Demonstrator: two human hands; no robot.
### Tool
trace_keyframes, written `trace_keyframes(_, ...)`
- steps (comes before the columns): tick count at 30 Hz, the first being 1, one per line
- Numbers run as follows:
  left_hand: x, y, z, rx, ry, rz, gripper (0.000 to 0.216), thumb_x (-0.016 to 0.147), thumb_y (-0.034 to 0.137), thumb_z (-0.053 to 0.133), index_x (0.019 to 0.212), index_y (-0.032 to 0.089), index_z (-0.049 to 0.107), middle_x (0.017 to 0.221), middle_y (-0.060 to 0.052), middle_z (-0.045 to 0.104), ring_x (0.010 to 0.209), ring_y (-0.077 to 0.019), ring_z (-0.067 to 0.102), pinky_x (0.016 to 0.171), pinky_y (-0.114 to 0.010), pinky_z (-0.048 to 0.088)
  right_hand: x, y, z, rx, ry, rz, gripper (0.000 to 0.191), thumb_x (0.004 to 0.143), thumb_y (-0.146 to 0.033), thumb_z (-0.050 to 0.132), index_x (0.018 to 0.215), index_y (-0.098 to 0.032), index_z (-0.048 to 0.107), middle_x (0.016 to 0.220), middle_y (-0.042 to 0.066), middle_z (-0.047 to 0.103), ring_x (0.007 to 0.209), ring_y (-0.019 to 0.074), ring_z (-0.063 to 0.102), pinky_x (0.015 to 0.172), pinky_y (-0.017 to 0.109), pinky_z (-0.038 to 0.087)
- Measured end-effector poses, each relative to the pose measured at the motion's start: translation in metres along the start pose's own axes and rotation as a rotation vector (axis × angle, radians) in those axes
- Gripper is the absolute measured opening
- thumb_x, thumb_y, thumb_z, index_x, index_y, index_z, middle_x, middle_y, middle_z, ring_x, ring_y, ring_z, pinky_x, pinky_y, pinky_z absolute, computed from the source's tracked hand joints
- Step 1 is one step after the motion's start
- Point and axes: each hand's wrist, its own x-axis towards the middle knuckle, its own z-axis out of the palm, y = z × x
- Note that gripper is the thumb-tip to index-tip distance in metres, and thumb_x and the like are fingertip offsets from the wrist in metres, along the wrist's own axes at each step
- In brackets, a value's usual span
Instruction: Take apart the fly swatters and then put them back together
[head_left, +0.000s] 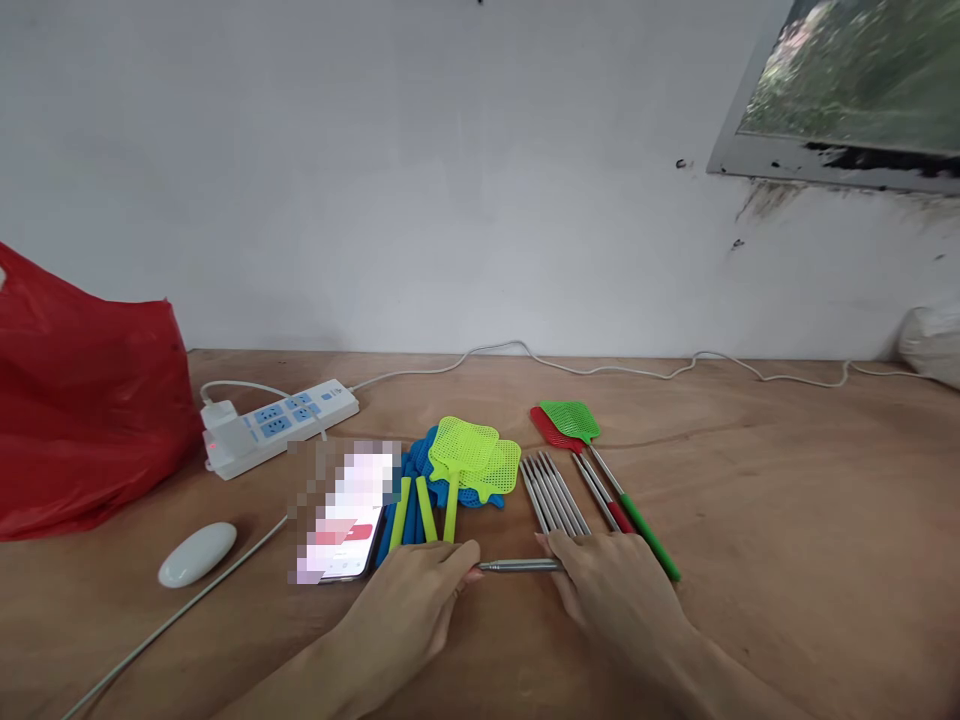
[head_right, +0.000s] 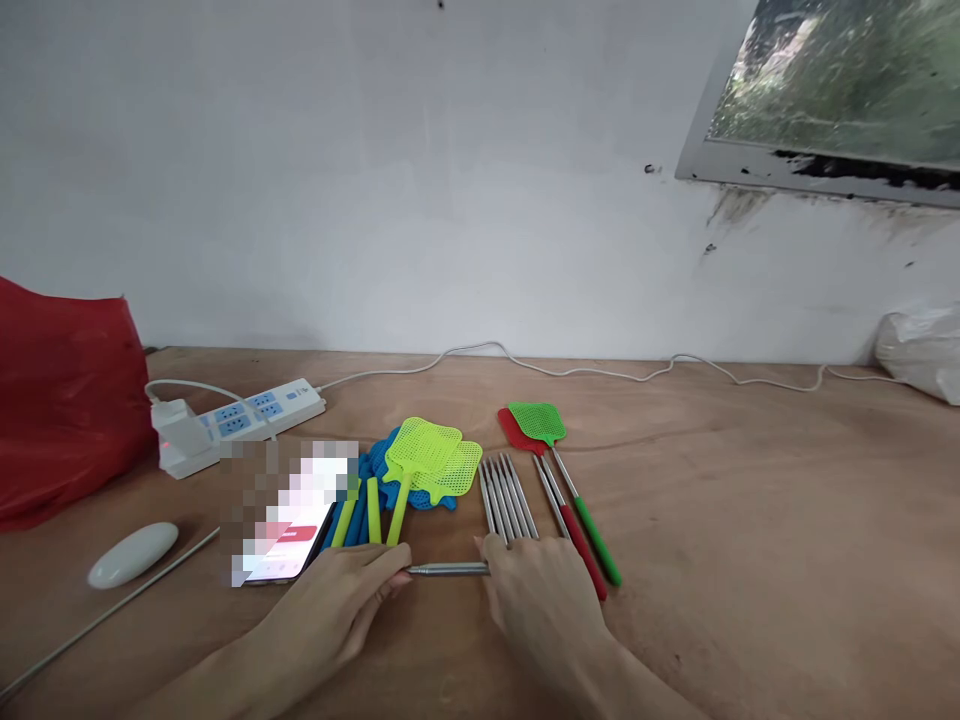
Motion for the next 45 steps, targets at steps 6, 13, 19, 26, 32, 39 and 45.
trace_keyframes(6, 0.005, -0.001, -0.005, 0.016, -0.001, -0.007, 0.026, 0.101, 0.017, 0.033, 0.079, 0.022, 0.045, 0.072, -0.003, 0.065, 0.06, -0.0206, 0.061, 0.053, -0.029, 0.029, 0.002, 0.001, 0.005, 0.049, 0.019, 0.025, 0.015, 0.087, -0.019, 0.06, 0.079, -0.023, 0.072, 0.059, 0.003, 0.071, 0.047, 0.0199, 0.065, 0.049, 0.033, 0.01)
trace_keyframes(13, 0.021, -0.006, -0.025, 0.086, 0.106, -0.206, 0.029, 0.102, 0.046, 0.043, 0.101, 0.021, 0.058, 0.081, -0.003, 0.07, 0.07, -0.024, 0.066, 0.058, -0.029, 0.035, 0.034, 0.025, 0.003, 0.167, 0.112, 0.176, 0.021, 0.087, -0.027, 0.06, 0.066, -0.022, 0.059, 0.056, 0.002, 0.066, 0.051, 0.0197, 0.061, 0.051, 0.031, 0.014)
trace_keyframes(19, 0.025, -0.017, -0.015, 0.309, 0.115, -0.34, 0.027, 0.1, 0.038, 0.044, 0.086, 0.02, 0.058, 0.074, -0.003, 0.068, 0.066, -0.0241, 0.065, 0.054, -0.029, 0.031, 0.042, 0.031, 0.019, 0.466, 0.204, 0.223, 0.022, 0.095, -0.037, 0.05, 0.077, -0.024, 0.049, 0.056, -0.004, 0.056, 0.051, 0.0165, 0.053, 0.054, 0.027, 0.023)
trace_keyframes(26, 0.027, -0.014, -0.014, 0.317, 0.018, -0.392, 0.031, 0.098, 0.042, 0.048, 0.08, 0.02, 0.06, 0.076, -0.005, 0.071, 0.069, -0.0253, 0.067, 0.054, -0.03, 0.032, 0.037, 0.03, 0.022, 0.691, 0.246, 0.197, 0.026, 0.1, -0.039, 0.043, 0.08, -0.024, 0.05, 0.057, -0.006, 0.046, 0.052, 0.0146, 0.045, 0.055, 0.026, 0.028)
trace_keyframes(32, 0.027, -0.01, -0.011, 0.354, -0.02, -0.419, 0.027, 0.099, 0.033, 0.045, 0.086, 0.019, 0.063, 0.082, -0.007, 0.073, 0.074, -0.0282, 0.07, 0.055, -0.032, 0.036, 0.037, 0.032, 0.021, 0.777, 0.272, 0.204, 0.028, 0.1, -0.042, 0.044, 0.084, -0.022, 0.056, 0.06, -0.006, 0.047, 0.053, 0.013, 0.044, 0.055, 0.026, 0.03)
trace_keyframes(39, 0.024, -0.012, -0.009, 0.335, 0.069, -0.371, 0.025, 0.099, 0.029, 0.043, 0.087, 0.018, 0.061, 0.078, -0.007, 0.073, 0.069, -0.0256, 0.069, 0.053, -0.029, 0.036, 0.039, 0.031, 0.022, 0.99, 0.297, 0.242, 0.031, 0.1, -0.046, 0.044, 0.087, -0.022, 0.058, 0.067, -0.003, 0.049, 0.061, 0.0138, 0.045, 0.059, 0.027, 0.034)
trace_keyframes(45, 0.017, -0.012, -0.007, 0.113, 0.1, -0.131, 0.017, 0.103, 0.027, 0.045, 0.092, 0.02, 0.054, 0.088, -0.003, 0.072, 0.073, -0.0216, 0.068, 0.057, -0.028, 0.038, 0.043, 0.029, 0.029, 1.567, 0.193, 0.419, 0.033, 0.095, -0.058, 0.05, 0.1, -0.025, 0.049, 0.053, -0.009, 0.05, 0.043, 0.0115, 0.04, 0.042, 0.022, 0.03)
